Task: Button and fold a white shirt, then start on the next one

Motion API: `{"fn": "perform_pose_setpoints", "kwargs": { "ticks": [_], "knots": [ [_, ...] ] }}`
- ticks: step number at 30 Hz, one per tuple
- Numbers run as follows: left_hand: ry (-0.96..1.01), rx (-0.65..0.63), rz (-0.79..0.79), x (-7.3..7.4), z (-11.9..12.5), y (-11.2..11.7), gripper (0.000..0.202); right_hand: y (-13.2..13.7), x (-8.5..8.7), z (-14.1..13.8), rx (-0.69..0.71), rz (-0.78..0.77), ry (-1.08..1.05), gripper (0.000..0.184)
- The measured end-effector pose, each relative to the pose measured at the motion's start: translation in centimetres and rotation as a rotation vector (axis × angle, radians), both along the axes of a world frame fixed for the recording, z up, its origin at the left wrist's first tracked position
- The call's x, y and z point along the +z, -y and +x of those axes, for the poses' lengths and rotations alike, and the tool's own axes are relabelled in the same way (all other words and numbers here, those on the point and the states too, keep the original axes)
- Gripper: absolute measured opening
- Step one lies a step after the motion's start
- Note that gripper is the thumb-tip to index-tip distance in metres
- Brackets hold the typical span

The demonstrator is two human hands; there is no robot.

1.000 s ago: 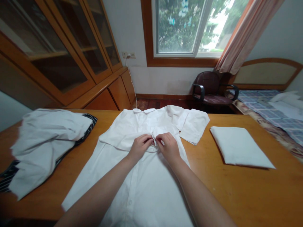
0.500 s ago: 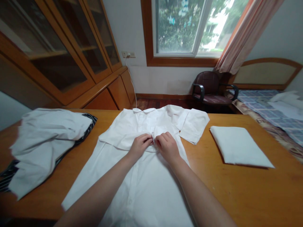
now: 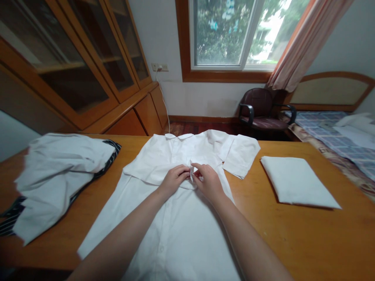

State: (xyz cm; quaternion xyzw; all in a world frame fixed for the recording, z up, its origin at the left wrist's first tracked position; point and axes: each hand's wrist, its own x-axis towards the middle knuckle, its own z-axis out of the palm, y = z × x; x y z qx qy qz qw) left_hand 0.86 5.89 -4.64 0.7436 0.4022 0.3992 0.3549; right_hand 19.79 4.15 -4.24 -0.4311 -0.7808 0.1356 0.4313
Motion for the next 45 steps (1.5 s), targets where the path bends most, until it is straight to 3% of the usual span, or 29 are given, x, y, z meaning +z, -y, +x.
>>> {"fn": "perform_pose_setpoints", "kwargs": {
  "ticks": [2,10,16,25,32,38,45],
  "knots": [
    [-0.011,-0.001,-0.006,0.0,0.0,0.0,0.016,0.0,0.1,0.1,0.025,0.006,0.029,0.036],
    [-0.002,-0.031,-0.044,0.1,-0.1,0.0,0.014,0.0,0.4,0.1,0.051,-0.083,0.004,0.017],
    [-0.016,-0.028,-0.057,0.4,0.0,0.1,0.015,0.1,0.5,0.4,0.115,-0.097,0.024,0.034],
    [0.13,-0.049,-0.226,0.1,-0.1,-0.1,0.019,0.3,1.1,0.2,0.072,-0.131,-0.041,0.005],
    [0.199,-0.058,-0.264,0.2,0.0,0.1,0.02,0.1,0.6,0.3,0.056,-0.092,-0.056,0.006],
    [0.163,-0.065,-0.242,0.4,-0.1,0.2,0.021,0.0,0.4,0.5,0.071,0.056,-0.031,0.002],
    [0.191,-0.091,-0.273,0.5,0.0,0.2,0.022,-0.1,0.5,0.5,0.172,0.058,0.006,0.01]
  ]
}}
